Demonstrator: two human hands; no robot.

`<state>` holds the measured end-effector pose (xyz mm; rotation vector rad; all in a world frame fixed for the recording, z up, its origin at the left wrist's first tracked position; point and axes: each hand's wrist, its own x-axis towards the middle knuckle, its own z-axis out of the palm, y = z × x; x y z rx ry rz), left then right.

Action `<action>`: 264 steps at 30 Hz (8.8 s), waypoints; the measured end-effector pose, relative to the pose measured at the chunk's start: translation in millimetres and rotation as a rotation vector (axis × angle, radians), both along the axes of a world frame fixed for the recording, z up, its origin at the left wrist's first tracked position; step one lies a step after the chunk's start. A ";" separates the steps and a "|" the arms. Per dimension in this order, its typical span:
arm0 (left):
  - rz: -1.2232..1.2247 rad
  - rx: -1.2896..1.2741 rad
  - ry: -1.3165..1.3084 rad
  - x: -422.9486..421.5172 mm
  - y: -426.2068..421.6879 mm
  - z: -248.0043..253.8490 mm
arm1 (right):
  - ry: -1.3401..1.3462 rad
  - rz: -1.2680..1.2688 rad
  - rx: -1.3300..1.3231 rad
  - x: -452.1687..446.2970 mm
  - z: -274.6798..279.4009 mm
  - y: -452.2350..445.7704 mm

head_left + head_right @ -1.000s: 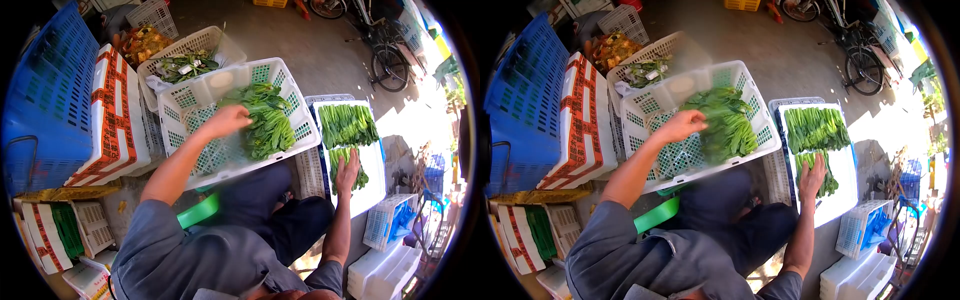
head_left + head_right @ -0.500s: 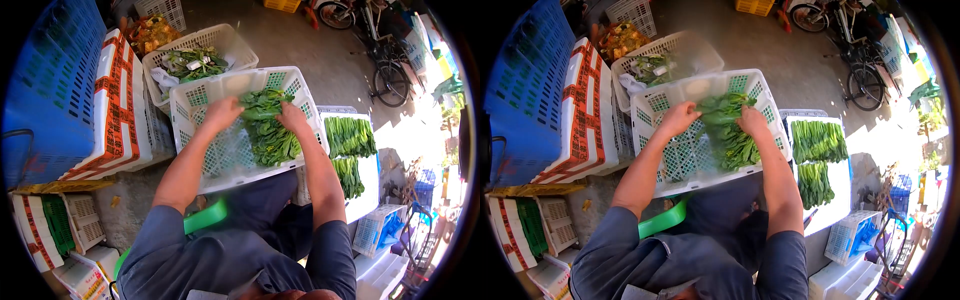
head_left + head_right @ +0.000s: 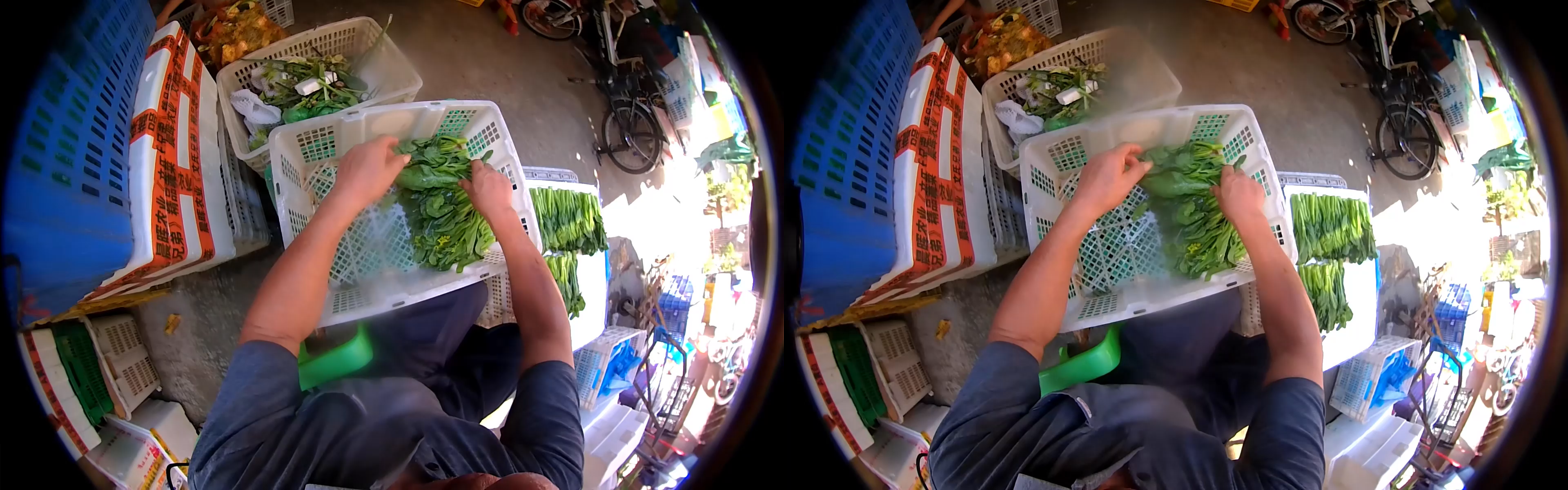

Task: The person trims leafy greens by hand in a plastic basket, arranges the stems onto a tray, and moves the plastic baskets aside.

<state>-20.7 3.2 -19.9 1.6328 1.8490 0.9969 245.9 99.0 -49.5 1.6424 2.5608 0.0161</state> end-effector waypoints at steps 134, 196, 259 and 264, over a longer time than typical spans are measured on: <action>-0.345 -0.013 -0.832 57.3 -2.8 9.7 | 1.148 -0.084 -0.565 -37.7 97.6 -38.9; 0.075 0.130 -0.634 30.5 13.4 -0.2 | 1.611 -0.165 -0.456 -87.3 -10.8 46.3; 0.058 0.092 -1.308 24.8 22.0 -8.7 | 0.747 0.167 -0.583 -76.5 43.4 -70.7; 0.148 0.205 -1.266 11.0 19.4 4.0 | 0.687 -0.065 -0.413 -16.4 53.2 -14.5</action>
